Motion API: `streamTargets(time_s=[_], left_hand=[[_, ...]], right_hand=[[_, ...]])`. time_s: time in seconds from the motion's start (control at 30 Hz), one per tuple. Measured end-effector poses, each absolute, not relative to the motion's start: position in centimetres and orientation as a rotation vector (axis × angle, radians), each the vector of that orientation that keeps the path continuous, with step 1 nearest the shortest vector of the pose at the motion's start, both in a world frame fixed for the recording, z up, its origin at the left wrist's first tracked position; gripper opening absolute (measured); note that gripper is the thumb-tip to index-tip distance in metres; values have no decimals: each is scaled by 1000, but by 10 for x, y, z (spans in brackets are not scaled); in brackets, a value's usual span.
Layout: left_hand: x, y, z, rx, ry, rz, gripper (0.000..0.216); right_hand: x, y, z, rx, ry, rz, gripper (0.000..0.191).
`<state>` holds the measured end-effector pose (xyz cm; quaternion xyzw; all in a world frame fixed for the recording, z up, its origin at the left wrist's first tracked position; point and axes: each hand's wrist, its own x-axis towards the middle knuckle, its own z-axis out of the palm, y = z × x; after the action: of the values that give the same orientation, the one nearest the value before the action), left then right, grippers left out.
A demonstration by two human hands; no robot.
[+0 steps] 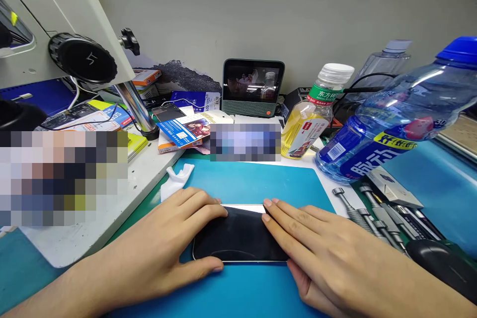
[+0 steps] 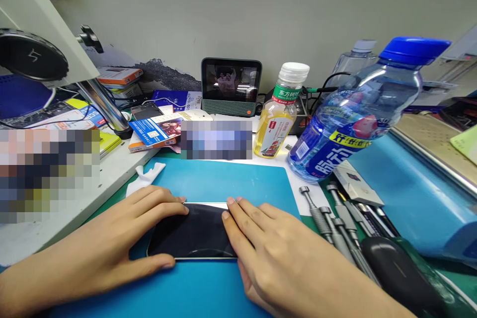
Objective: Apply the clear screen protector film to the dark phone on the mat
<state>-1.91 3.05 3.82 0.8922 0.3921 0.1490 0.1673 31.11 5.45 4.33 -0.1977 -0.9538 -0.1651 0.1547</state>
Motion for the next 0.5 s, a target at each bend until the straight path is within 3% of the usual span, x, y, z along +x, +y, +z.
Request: streamTargets(time_s=[0.27, 0.5], left_hand=[[-18, 31, 42, 2565, 1115, 423, 45], [-19, 31, 42, 2569, 1118, 463, 45]], right_hand=[[312, 56, 55, -619, -2728, -420, 53], [310, 57, 52, -604, -2721, -427, 49]])
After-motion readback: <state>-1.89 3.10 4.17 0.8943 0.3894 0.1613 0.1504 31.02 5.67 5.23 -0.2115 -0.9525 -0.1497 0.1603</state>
